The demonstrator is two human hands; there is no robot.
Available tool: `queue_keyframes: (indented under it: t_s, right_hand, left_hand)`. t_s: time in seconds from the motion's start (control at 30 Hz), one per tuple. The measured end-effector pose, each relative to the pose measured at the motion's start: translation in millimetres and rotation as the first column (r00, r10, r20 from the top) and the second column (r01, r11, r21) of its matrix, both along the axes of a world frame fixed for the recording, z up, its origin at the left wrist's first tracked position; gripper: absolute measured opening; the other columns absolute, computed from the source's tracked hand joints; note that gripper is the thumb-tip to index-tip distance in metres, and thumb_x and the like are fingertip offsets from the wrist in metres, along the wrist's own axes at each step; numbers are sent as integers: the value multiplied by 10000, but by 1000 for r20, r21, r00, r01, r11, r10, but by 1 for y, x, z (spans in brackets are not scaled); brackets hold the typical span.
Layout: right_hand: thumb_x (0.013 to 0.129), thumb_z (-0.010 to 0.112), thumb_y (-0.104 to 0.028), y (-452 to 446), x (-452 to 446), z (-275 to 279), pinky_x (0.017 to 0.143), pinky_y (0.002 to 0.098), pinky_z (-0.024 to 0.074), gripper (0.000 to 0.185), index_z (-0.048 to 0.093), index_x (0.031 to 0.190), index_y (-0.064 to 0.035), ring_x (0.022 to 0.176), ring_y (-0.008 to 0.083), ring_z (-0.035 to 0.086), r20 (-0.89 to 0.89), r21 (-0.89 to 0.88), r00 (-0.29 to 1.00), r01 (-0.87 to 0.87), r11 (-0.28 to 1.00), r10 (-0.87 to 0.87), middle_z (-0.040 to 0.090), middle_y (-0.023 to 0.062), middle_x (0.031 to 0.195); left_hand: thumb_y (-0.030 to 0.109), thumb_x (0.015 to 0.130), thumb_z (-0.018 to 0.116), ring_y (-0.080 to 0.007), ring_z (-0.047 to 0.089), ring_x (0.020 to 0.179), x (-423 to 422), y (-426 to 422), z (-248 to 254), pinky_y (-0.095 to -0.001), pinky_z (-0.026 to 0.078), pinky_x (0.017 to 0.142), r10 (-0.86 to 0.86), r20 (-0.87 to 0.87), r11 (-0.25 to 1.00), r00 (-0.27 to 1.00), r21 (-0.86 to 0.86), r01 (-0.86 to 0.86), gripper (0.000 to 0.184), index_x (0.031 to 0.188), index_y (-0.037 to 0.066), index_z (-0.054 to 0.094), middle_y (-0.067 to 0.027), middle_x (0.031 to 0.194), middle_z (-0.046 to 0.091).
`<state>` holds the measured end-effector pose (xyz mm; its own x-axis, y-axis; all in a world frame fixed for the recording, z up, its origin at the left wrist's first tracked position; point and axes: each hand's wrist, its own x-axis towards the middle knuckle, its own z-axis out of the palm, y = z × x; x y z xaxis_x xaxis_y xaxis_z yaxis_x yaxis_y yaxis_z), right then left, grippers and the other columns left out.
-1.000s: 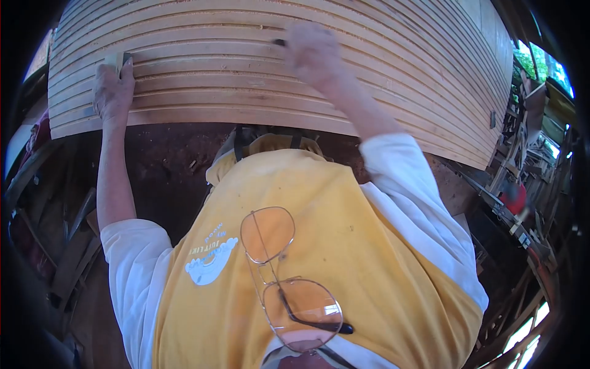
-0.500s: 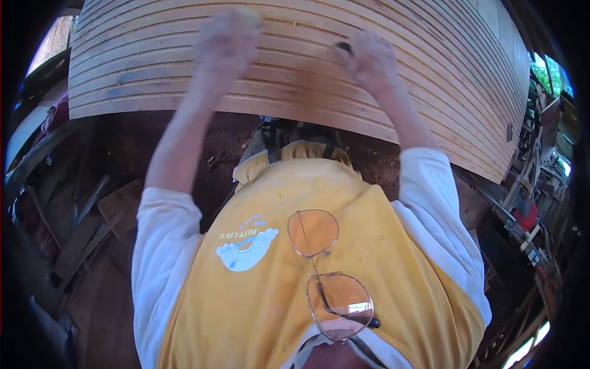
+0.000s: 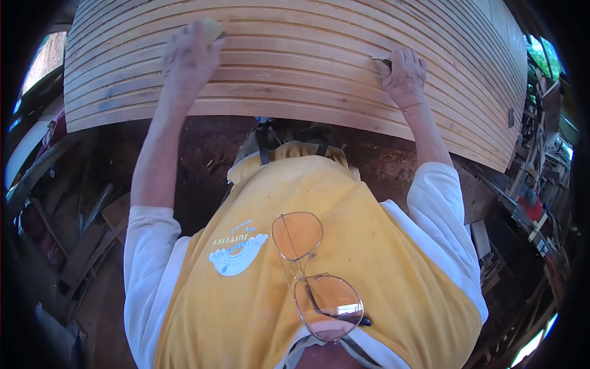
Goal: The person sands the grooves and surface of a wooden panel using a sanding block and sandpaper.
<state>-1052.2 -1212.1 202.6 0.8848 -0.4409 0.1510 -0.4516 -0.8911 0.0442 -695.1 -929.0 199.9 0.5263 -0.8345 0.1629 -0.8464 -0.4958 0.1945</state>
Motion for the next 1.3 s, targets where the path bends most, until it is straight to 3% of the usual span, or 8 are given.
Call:
queue_keyframes:
  t_s: [0.13,0.17,0.4,0.53,0.67,0.87,1.2,1.3]
  right_hand:
    - [883,728,-439,-22,-5,5,818,473,451,366,589,960,-110,989,320,623,-54,25,998,-44,999,45,635,95,978]
    - [882,730,-436,-30,-15,7,818,471,452,368,587,963,-106,990,322,622,-96,45,994,-56,997,60,634,97,978]
    - [900,722,-301,-58,-42,9,812,470,473,272,572,975,-87,991,322,617,-70,168,984,-151,974,165,619,111,977]
    - [845,620,-103,31,117,-4,701,394,514,38,587,865,-100,799,276,626,252,262,867,-489,832,430,576,77,793]
    - [843,619,-86,134,273,-13,769,384,575,61,655,887,-64,899,295,696,241,249,867,-489,836,435,698,136,947]
    - [954,566,-104,66,188,23,799,466,571,126,650,1030,-48,945,352,706,-154,435,899,-310,845,409,706,172,963]
    - [900,590,-139,221,427,-54,788,478,590,149,688,976,-56,905,393,722,305,393,823,-568,723,480,727,223,939]
    - [878,594,-118,213,419,-44,796,494,586,159,697,976,-47,901,406,726,164,459,905,-423,781,393,732,234,943]
  left_hand:
    - [321,892,723,-356,647,924,-137,-111,-32,-482,531,792,-553,-75,671,830,-630,390,282,1023,87,640,-122,937,661]
    - [316,883,703,-339,634,908,-190,-132,8,-480,516,797,-447,-177,889,877,-197,413,256,1009,107,626,-108,903,639]
    - [416,888,733,-385,653,950,-96,-24,-8,-511,538,835,172,-41,980,984,-89,-175,436,1104,50,639,-184,1008,669]
    - [485,887,748,-440,677,1033,6,95,-4,-537,547,890,676,72,722,733,133,-679,586,1126,-28,593,-255,1117,679]
    - [494,904,725,-456,668,1096,21,96,6,-540,544,924,698,83,688,711,195,-699,590,1135,-34,595,-271,1140,678]
    - [533,909,708,-457,689,1070,83,136,2,-534,564,910,730,82,654,679,206,-728,653,1153,-58,575,-263,1109,695]
    - [538,915,702,-460,702,1032,85,140,-6,-542,576,848,734,71,653,675,202,-730,629,1142,-33,566,-267,1108,702]
    - [506,923,707,-459,699,1022,82,139,2,-532,584,851,718,41,676,695,198,-710,605,1110,-52,567,-270,1101,685]
